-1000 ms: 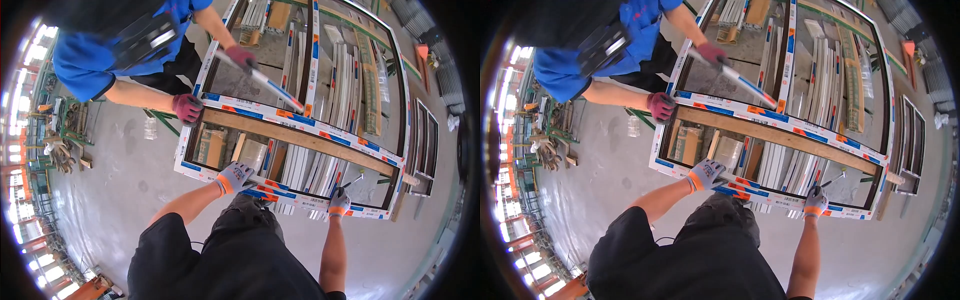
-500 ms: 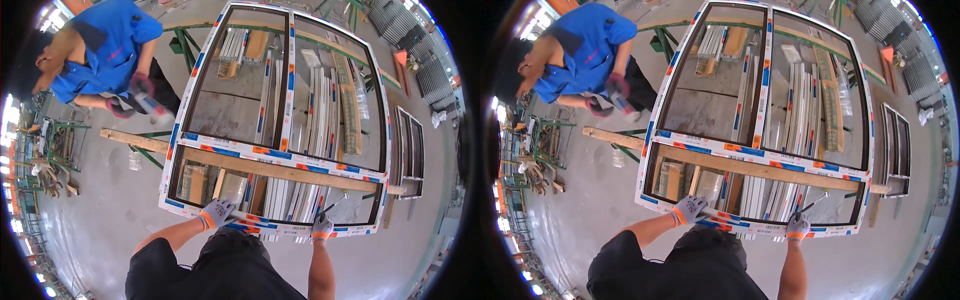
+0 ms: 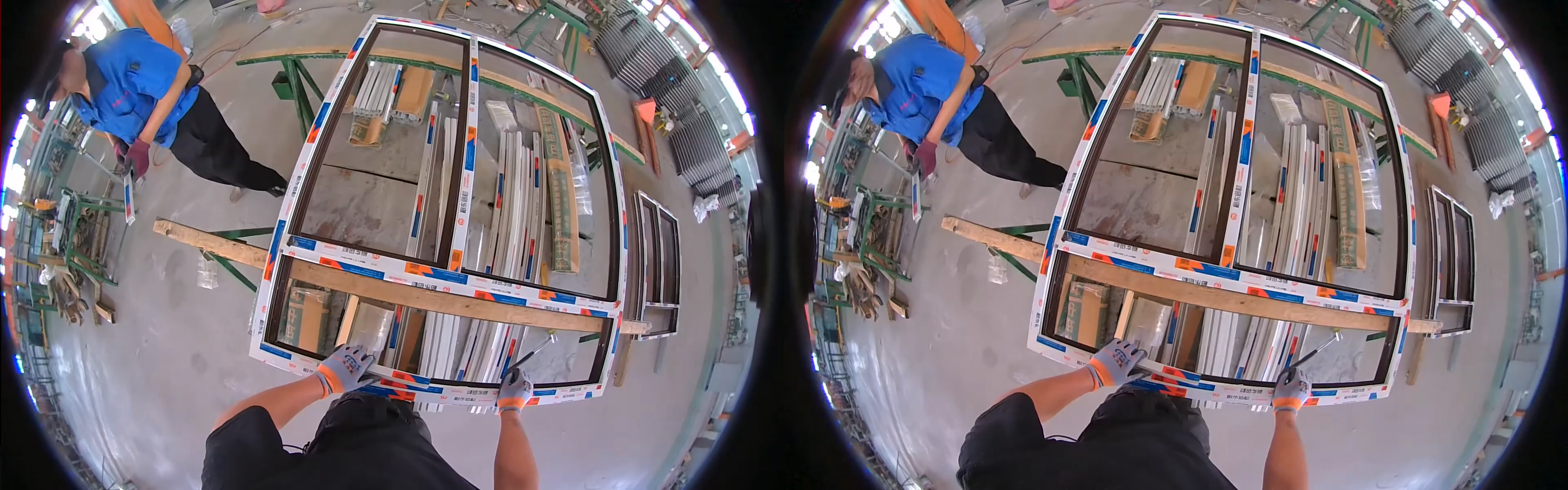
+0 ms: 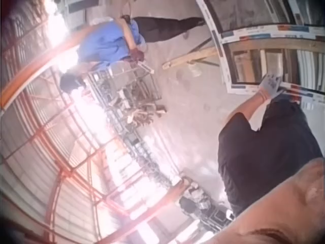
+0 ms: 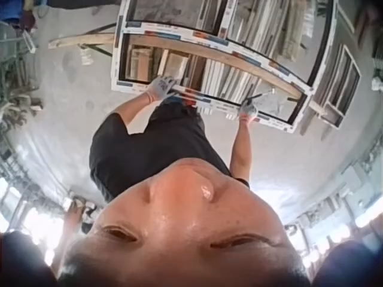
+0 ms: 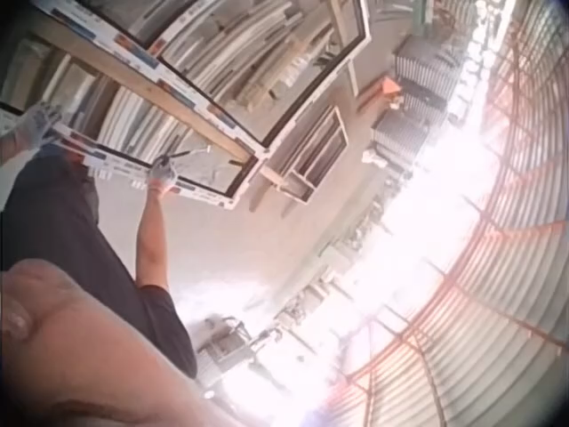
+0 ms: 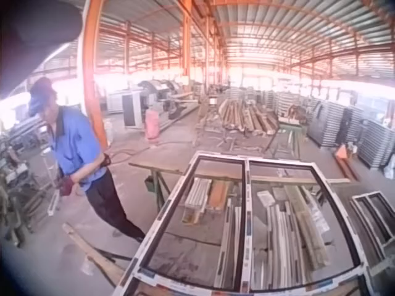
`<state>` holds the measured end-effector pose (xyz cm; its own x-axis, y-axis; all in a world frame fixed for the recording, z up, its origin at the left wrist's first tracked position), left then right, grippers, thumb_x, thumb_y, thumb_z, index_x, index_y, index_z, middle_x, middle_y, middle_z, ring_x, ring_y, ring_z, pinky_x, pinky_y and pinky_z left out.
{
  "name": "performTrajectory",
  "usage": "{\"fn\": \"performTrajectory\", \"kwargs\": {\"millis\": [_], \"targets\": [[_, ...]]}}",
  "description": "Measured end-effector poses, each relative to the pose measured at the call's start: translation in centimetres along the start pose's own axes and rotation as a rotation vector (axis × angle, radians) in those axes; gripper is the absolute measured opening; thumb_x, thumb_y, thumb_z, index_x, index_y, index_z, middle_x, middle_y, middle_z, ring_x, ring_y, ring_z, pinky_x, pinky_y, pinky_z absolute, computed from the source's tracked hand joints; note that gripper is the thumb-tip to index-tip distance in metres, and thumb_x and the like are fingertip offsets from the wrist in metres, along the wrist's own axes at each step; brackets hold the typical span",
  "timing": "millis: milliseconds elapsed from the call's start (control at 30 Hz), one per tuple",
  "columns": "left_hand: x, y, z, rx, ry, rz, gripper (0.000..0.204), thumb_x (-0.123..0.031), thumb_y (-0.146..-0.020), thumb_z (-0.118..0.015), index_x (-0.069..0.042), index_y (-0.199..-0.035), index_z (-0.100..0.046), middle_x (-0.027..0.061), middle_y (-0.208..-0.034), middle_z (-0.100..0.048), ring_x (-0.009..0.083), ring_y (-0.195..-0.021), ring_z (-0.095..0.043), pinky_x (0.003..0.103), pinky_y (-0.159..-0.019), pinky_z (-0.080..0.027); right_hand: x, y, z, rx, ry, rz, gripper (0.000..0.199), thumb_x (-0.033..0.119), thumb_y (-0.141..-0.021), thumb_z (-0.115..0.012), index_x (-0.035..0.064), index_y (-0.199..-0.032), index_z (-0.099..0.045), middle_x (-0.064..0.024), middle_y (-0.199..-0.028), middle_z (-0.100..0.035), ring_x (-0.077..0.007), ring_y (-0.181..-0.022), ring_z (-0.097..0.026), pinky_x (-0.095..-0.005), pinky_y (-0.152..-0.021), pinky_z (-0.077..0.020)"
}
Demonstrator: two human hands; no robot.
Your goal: Moving and organizing aluminum window frames in a fabrication workshop and using a miter saw.
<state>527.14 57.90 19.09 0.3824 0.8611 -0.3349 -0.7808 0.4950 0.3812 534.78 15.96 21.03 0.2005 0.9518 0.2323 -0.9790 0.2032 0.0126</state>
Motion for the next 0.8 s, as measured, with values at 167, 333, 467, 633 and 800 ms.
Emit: {"fn": "performTrajectory", "kwargs": {"millis": [167, 333, 467, 633, 800], "targets": [[-0.3, -0.1, 0.3, -0.124, -0.025, -0.032, 0.057, -0.055, -0.086, -0.054, -0.006, -0.116, -0.059, 0.0115, -0.101, -0.06, 0.0275, -0.095, -0.058, 0.037, -0.085, -0.041, -0.7, 0.0, -0.2, -0.009, 0.007, 0.008, 0.011, 0.015, -0.079, -0.057, 0.0062, -0.075, -0.063, -0.0135, -0.078, -0.063, -0.0346, -0.079, -0.058, -0.0438, -0.076, -0.0461], [0.0, -0.2, 0.4, -0.136, -0.011, -0.026, 0.054, -0.054, -0.086, -0.054, -0.007, -0.114, -0.059, 0.0112, -0.102, -0.061, 0.0275, -0.096, -0.058, 0.038, -0.086, -0.042, -0.3, -0.3, -0.3, 0.017, -0.003, 0.0, 0.011, 0.016, -0.079, -0.058, 0.0064, -0.075, -0.062, -0.0132, -0.077, -0.063, -0.0347, -0.077, -0.058, -0.0445, -0.074, -0.0462], [0.3, -0.7, 0.2, -0.036, 0.035, 0.005, 0.053, -0.053, -0.086, -0.055, -0.008, -0.113, -0.06, 0.0113, -0.102, -0.061, 0.0277, -0.097, -0.058, 0.038, -0.087, -0.042, -0.7, -0.5, -0.6, 0.013, -0.015, 0.01, 0.01, 0.015, -0.078, -0.058, 0.0071, -0.074, -0.062, -0.0129, -0.077, -0.063, -0.0344, -0.076, -0.059, -0.0446, -0.072, -0.0463], [0.0, -1.3, 0.8, -0.064, 0.046, 0.008, 0.054, -0.054, -0.086, -0.055, -0.008, -0.113, -0.061, 0.0119, -0.101, -0.061, 0.0281, -0.097, -0.058, 0.038, -0.086, -0.042, -0.6, -1.2, -0.3, 0.0, -0.031, 0.017, 0.01, 0.016, -0.078, -0.059, 0.0073, -0.073, -0.061, -0.0122, -0.077, -0.062, -0.0338, -0.076, -0.059, -0.0436, -0.072, -0.0463], [0.1, -1.8, 1.4, -0.025, 0.055, 0.019, 0.053, -0.053, -0.086, -0.055, -0.007, -0.114, -0.06, 0.0124, -0.101, -0.062, 0.0284, -0.097, -0.058, 0.038, -0.087, -0.042, -0.5, -1.7, -0.3, -0.014, -0.021, 0.025, 0.011, 0.017, -0.079, -0.061, 0.0079, -0.073, -0.06, -0.0111, -0.076, -0.062, -0.0327, -0.077, -0.059, -0.0429, -0.072, -0.0461]]}}
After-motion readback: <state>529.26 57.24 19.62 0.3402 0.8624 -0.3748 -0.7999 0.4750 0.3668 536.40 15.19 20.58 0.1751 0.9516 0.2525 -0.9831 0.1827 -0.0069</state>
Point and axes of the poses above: each hand's wrist, its own y-axis away from the middle knuckle, its own z-axis out of the back of the hand, x = y × z, the point moved 10 cm from there along -y, towards the middle knuckle
